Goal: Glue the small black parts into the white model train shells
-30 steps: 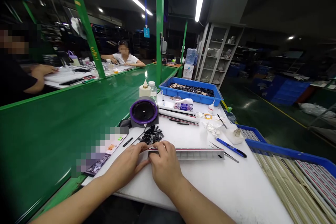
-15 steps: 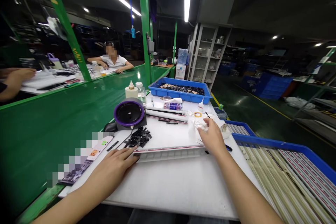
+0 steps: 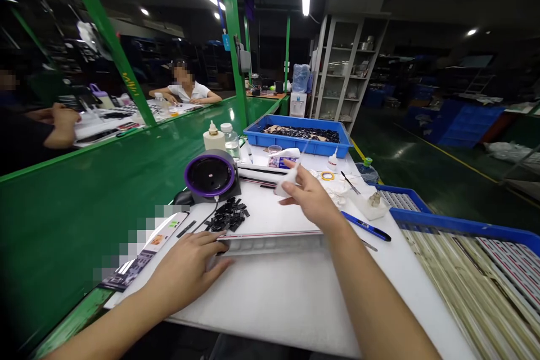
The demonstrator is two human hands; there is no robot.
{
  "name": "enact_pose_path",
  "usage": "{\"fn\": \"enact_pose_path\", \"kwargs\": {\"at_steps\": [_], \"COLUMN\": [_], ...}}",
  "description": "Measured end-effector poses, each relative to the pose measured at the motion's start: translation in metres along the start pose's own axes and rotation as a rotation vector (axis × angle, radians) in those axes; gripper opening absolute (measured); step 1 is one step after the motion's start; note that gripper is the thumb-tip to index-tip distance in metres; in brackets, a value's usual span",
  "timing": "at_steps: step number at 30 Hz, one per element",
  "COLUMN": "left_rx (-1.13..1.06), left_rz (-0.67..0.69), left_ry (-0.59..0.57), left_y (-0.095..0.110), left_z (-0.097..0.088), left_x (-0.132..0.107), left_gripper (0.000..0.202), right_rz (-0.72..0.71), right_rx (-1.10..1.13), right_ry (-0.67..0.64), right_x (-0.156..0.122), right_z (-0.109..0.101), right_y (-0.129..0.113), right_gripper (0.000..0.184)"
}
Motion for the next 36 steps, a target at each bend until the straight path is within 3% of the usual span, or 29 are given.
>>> {"fn": "enact_pose_path", "kwargs": {"at_steps": [2, 5, 9, 13, 16, 20, 26, 36], "left_rx": [0.003, 0.012, -0.006, -0.022, -0.004, 0.014, 0.017, -0.013], "left_rz": [0.001, 0.011, -0.031, -0.058, -0.034, -0.011, 0.001, 0.001], "left_ry": [0.064, 0.125, 0.108, 0.073, 0.090, 0.119, 0.118, 0.094], "left_y": [0.000, 0.000, -0.001, 0.000, 0.001, 0.002, 0.001, -0.001], "left_z": [0.003, 0.007, 0.006, 0.007, 0.008, 0.010, 0.011, 0.012], "left_x": [0.000, -0.001, 0.000, 0.002, 0.000, -0.002, -0.002, -0.002], "left_gripper": [0.026, 0.024, 0.021, 0.022, 0.023, 0.024, 0.023, 0.022], "right_rz": [-0.078, -0.076, 0.034, 0.102, 0.092, -0.021, -0.240, -0.332], "right_rx": [0.241, 0.435, 0.626, 0.703, 0.574, 0.143, -0.303, -0.437], "right_ry": [-0.020, 0.054, 0.109, 0.111, 0.156, 0.237, 0.217, 0.254], "right_x": [0.007, 0.011, 0.002, -0.006, -0.010, -0.021, -0.034, -0.033], "right_z": [0.029, 0.056, 0.060, 0.059, 0.068, 0.083, 0.102, 0.113], "right_y": [-0.010, -0.002, 0.020, 0.026, 0.025, 0.024, 0.016, 0.013], "right_gripper": [0.057, 0.046, 0.031, 0.026, 0.034, 0.048, 0.047, 0.044]}}
Point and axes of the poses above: each hand's wrist, its own x-axis towards the middle knuckle, its own z-axis out of the palm, y = z × x, the point moved 4 cm from there along x, towards the middle knuckle, and after that the axes turned 9 degrees about -x, right-handed, at the moved point
